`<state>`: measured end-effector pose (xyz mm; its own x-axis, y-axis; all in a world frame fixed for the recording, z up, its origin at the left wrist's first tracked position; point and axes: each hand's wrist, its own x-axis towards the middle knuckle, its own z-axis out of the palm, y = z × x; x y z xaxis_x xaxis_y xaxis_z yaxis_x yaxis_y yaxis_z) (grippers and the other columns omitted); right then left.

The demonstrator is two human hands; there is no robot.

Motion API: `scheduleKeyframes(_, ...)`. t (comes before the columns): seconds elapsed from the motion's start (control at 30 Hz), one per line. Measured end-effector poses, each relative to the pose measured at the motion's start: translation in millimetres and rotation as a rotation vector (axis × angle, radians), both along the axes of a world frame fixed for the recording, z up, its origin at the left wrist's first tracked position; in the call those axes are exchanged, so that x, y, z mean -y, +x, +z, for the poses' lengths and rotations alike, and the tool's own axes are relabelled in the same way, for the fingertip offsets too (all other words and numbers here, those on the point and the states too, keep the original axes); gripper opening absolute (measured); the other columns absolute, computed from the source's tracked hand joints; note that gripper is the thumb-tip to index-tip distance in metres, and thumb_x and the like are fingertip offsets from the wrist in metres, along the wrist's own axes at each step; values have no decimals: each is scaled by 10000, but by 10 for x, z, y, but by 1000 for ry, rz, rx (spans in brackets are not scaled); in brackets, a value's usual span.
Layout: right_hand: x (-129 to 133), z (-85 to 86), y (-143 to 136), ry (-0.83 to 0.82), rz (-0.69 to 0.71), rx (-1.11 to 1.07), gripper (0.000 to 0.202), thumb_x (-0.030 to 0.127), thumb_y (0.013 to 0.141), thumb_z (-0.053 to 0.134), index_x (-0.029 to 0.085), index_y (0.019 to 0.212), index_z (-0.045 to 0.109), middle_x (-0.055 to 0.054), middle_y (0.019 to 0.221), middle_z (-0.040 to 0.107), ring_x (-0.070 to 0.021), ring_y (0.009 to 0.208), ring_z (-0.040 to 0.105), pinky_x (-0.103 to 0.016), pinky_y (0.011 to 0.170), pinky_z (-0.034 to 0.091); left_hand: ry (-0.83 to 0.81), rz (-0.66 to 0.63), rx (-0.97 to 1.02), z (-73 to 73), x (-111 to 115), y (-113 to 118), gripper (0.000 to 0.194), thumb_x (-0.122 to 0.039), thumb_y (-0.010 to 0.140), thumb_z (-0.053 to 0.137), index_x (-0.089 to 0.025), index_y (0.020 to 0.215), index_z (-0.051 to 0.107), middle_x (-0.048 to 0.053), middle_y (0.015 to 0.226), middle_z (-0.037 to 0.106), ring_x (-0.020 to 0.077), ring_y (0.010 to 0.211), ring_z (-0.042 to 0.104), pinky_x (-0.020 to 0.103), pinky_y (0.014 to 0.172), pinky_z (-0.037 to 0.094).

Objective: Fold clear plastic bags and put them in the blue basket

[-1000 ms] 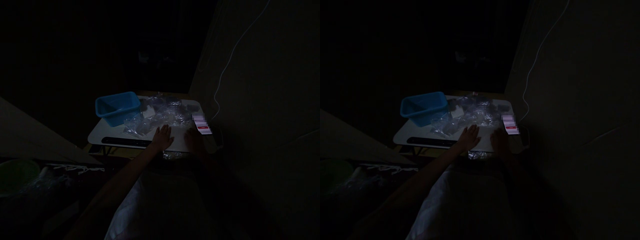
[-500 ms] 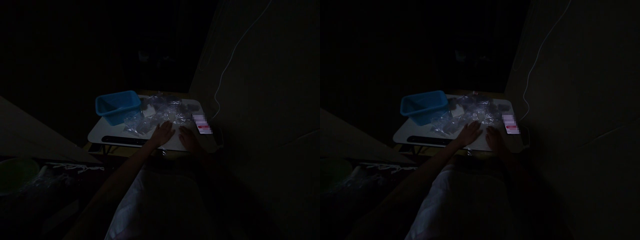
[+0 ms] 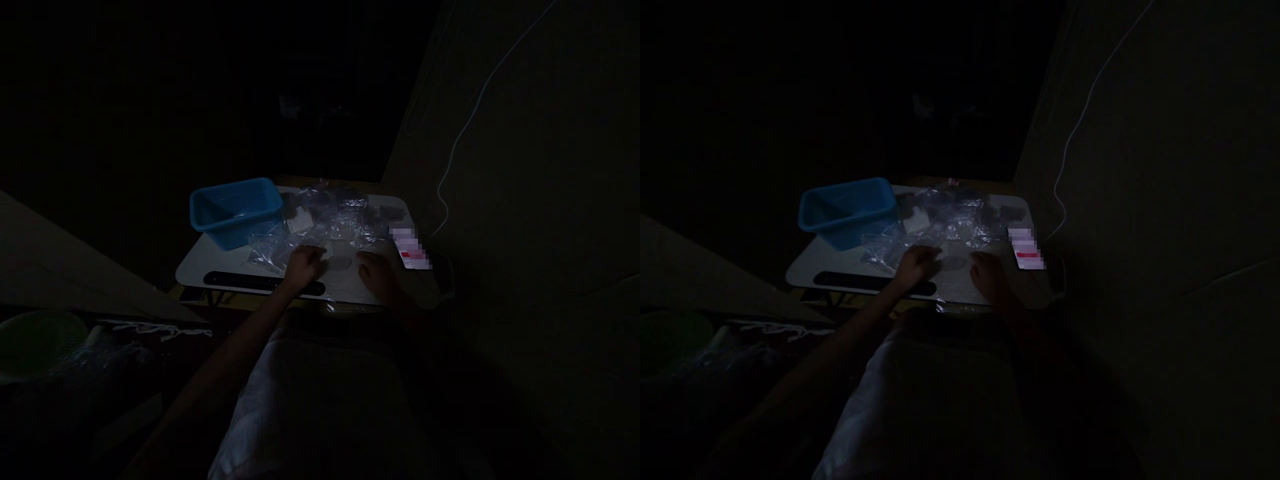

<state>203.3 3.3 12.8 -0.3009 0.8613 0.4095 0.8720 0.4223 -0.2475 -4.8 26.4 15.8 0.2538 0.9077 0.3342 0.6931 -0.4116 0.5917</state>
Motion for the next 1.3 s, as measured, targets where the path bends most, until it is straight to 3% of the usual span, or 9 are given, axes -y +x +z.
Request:
scheduleKeyframes(0.23, 30, 47, -128, 3, 77, 11, 425, 129, 702, 484, 160, 1118, 565, -92, 1106, 610, -229, 1009, 541, -382, 898, 414, 84, -49, -361, 44, 70, 44, 351, -351, 706, 588, -201, 1022, 616, 56, 1004, 617, 247, 963, 498, 394, 852, 379)
scheduleKeyframes(0.47, 13, 10, -66, -15, 32, -17, 364, 110, 748, 404, 140, 1051, 604, -99, 1068, 631, -205, 983, 571, -359, 898, 432, 89, -116, -350, 7, 28, 45, 322, -238, 835, 386, -211, 1072, 602, 37, 1142, 570, 198, 1055, 457, 361, 892, 356)
scheduleKeyframes(0.77, 93, -46, -167, 11, 147, -21, 300, 199, 780, 470, 159, 1039, 616, -89, 1078, 626, -203, 1009, 555, -360, 907, 431, 130, -81, -454, -26, 41, 83, 373, -342, 822, 441, -201, 1156, 530, 57, 1252, 497, 233, 1137, 404, 400, 926, 325)
scheduleKeyframes(1.1, 88, -131, -197, 43, 130, -66, 319, 263, 779, 507, 157, 1067, 593, -107, 1098, 610, -218, 1027, 542, -376, 905, 425, 135, -54, -474, -1, 71, 120, 421, -426, 814, 454, -199, 1165, 508, 70, 1272, 476, 256, 1144, 393, 408, 927, 311)
scheduleKeyframes(1.3, 109, -112, -198, 46, 63, -119, 308, 189, 754, 482, 169, 1031, 614, -99, 1091, 613, -216, 1032, 537, -397, 927, 404, 137, -28, -499, -2, 92, 150, 444, -457, 821, 426, -208, 1185, 480, 77, 1287, 455, 270, 1146, 382, 422, 923, 307)
